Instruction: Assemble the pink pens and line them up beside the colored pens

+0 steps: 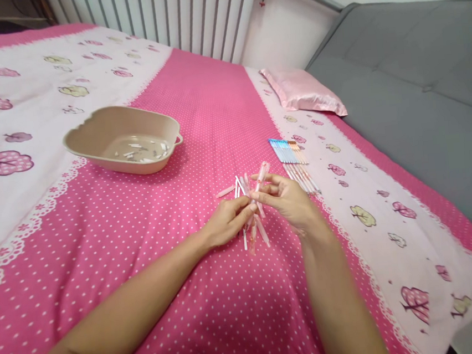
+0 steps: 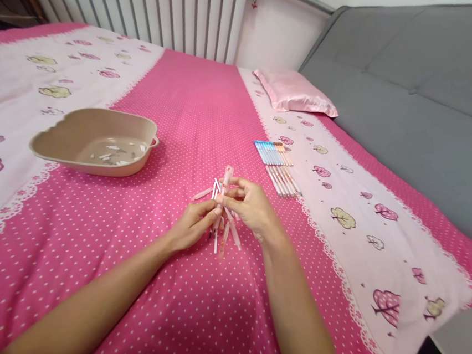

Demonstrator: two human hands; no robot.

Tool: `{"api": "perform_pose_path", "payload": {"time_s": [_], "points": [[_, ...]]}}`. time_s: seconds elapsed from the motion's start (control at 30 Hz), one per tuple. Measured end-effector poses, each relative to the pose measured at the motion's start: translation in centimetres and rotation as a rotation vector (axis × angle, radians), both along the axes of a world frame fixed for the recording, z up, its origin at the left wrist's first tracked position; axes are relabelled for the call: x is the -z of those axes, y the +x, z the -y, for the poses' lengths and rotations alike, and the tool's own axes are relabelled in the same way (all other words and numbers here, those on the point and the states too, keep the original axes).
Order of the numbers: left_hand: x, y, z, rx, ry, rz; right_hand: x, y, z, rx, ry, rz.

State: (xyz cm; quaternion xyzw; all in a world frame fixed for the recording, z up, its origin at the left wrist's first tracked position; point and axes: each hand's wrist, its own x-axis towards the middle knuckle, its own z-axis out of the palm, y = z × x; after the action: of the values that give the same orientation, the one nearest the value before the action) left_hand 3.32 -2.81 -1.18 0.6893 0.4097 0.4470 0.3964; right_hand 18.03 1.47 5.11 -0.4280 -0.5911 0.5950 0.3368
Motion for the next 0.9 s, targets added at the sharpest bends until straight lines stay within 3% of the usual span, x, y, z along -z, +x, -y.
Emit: {"api": "perform_pose_path", "payload": {"time_s": [0.33,0.9], "points": [[-0.17,0.15,0.06,0.014,-0.018,0.095,-0.74,0.38,0.18,-0.169,-0.15,-0.099],[-0.01,-0.07,-0.07,-0.019,0.01,-0.022,-0.35,0.23,0.13,-0.089,-0.086,-0.058]]}}
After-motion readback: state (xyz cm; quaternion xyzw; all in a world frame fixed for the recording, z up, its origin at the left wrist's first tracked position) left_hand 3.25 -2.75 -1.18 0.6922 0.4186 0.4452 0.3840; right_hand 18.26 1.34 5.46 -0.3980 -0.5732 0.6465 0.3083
